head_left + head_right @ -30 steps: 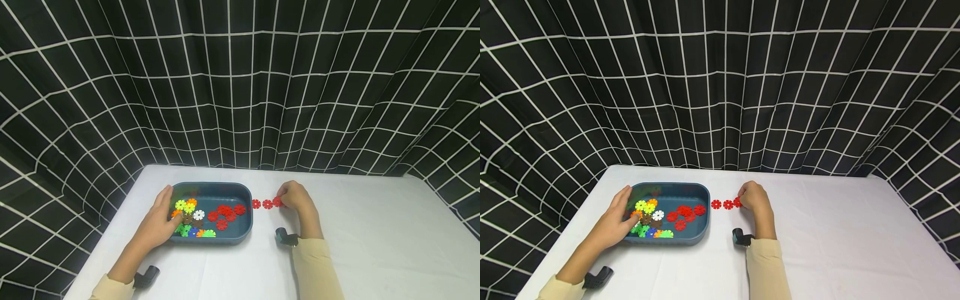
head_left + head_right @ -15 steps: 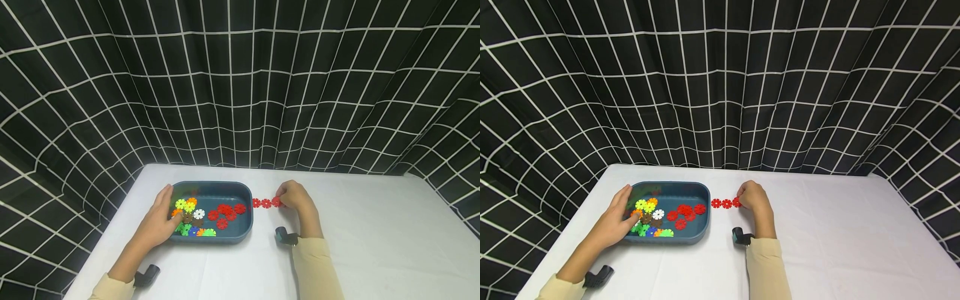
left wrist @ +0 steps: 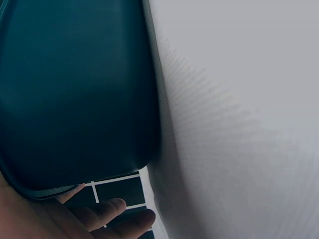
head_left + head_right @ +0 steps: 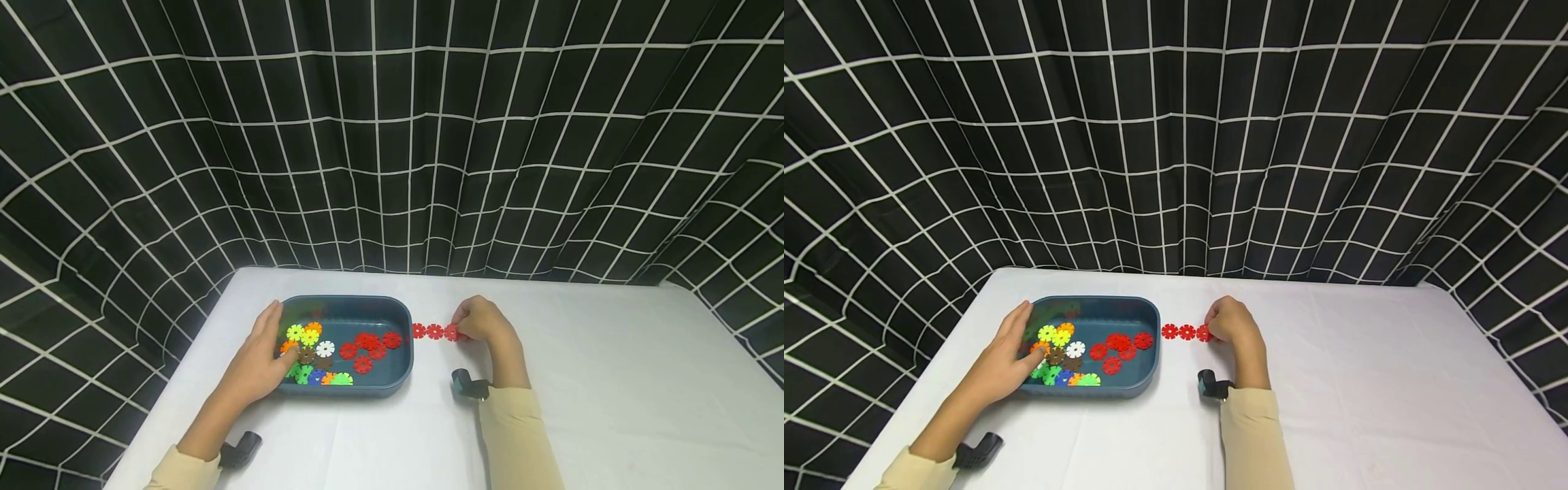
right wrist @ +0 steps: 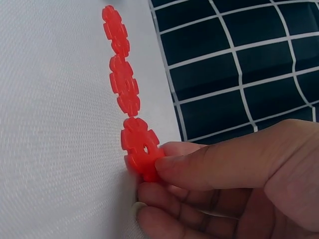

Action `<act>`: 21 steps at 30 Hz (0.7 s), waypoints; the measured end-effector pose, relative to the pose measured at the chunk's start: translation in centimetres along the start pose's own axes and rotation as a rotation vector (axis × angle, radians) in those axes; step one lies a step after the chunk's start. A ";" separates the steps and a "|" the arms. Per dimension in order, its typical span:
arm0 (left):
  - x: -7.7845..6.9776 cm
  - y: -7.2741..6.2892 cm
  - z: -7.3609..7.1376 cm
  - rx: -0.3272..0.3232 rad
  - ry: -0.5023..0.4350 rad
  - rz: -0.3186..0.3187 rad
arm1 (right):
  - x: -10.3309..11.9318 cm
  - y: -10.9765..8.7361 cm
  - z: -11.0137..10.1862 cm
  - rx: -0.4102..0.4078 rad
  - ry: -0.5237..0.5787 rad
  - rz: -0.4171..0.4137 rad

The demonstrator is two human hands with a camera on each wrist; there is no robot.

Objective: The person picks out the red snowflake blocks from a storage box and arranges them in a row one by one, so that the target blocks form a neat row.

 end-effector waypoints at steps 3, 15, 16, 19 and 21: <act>0.0 0.0 0.0 0.003 0.003 -0.003 | -0.1 0.1 -0.1 -0.006 -0.007 0.010; 0.0 0.0 0.0 0.006 0.003 0.001 | 1.6 -0.1 -2.2 -0.194 0.002 -0.060; 0.0 0.0 0.0 0.006 0.002 0.004 | 2.3 -0.2 -2.5 -0.220 0.013 -0.084; -0.1 0.0 0.0 0.006 0.000 0.012 | 5.1 -1.1 -3.1 -0.275 0.043 -0.192; 0.0 0.0 0.0 0.006 -0.001 0.013 | 7.3 -1.8 -3.0 -0.291 0.065 -0.297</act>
Point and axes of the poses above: each hand's wrist, its own y-axis towards the middle knuckle, its own z-axis out of the palm, x = y × z, the point moved 9 cm from there along y, towards the middle knuckle, and after that the axes turned 9 degrees about -x, right-handed, at the moved point
